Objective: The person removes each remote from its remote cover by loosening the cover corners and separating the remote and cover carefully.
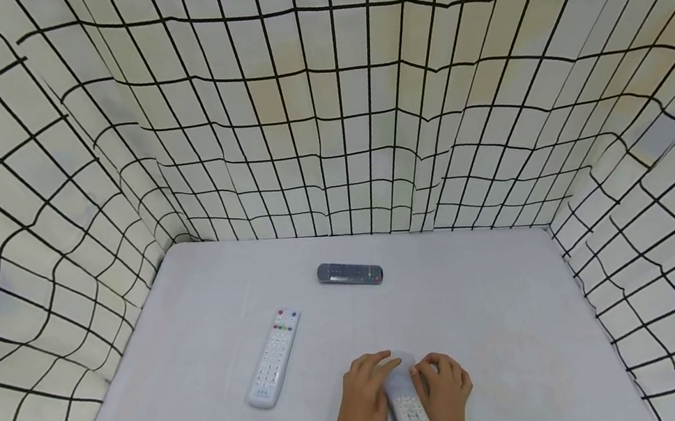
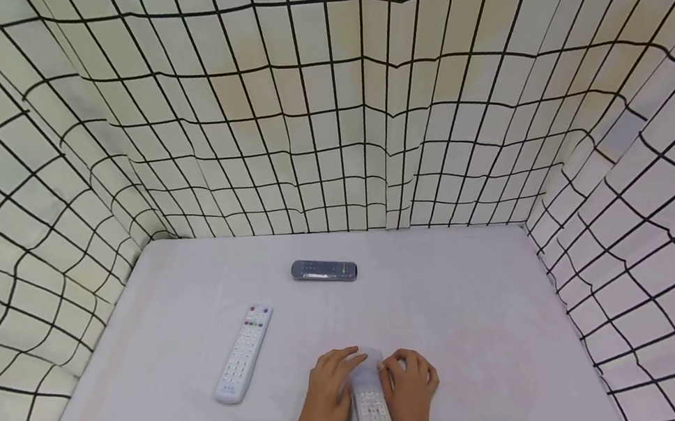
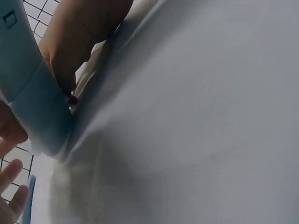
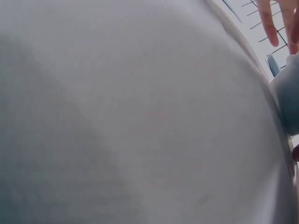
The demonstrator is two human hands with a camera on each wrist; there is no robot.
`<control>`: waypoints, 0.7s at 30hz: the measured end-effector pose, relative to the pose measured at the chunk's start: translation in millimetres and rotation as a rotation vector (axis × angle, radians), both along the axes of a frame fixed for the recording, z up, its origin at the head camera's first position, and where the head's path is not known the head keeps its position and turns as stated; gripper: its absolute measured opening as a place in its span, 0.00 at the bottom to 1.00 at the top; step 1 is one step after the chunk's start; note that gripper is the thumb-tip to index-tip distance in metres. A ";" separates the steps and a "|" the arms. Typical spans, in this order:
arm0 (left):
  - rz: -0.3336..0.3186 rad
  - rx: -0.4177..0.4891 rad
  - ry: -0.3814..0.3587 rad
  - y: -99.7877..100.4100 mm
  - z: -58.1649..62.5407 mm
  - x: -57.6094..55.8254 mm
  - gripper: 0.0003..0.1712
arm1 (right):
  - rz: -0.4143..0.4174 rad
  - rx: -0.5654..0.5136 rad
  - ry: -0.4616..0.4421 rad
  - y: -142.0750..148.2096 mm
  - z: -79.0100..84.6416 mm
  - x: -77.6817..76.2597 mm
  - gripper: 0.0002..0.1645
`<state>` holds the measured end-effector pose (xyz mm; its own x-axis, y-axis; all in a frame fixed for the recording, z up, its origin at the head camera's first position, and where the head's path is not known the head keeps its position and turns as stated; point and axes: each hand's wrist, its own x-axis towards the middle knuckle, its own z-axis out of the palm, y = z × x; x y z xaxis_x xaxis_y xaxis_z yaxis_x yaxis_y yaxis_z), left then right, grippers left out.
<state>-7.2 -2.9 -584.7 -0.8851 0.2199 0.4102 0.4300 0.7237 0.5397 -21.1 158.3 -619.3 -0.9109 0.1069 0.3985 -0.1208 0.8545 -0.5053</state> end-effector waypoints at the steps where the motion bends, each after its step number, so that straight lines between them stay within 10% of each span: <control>1: -0.013 -0.014 0.033 -1.0 0.6 0.5 0.37 | -0.001 -0.001 -0.007 -0.4 0.5 -0.1 0.06; 11: -0.232 -0.015 0.036 -12.8 6.7 1.5 0.36 | 0.000 -0.008 -0.088 -3.1 2.1 -1.2 0.05; 21: -0.207 0.027 0.032 -21.5 7.2 2.1 0.30 | 0.030 -0.112 -0.122 -3.2 14.2 5.6 0.05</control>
<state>-5.1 -24.4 -577.5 -0.8084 0.3846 0.4455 0.5854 0.6036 0.5412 -15.5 155.1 -605.1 -0.9554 0.1162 0.2715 -0.0775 0.7886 -0.6100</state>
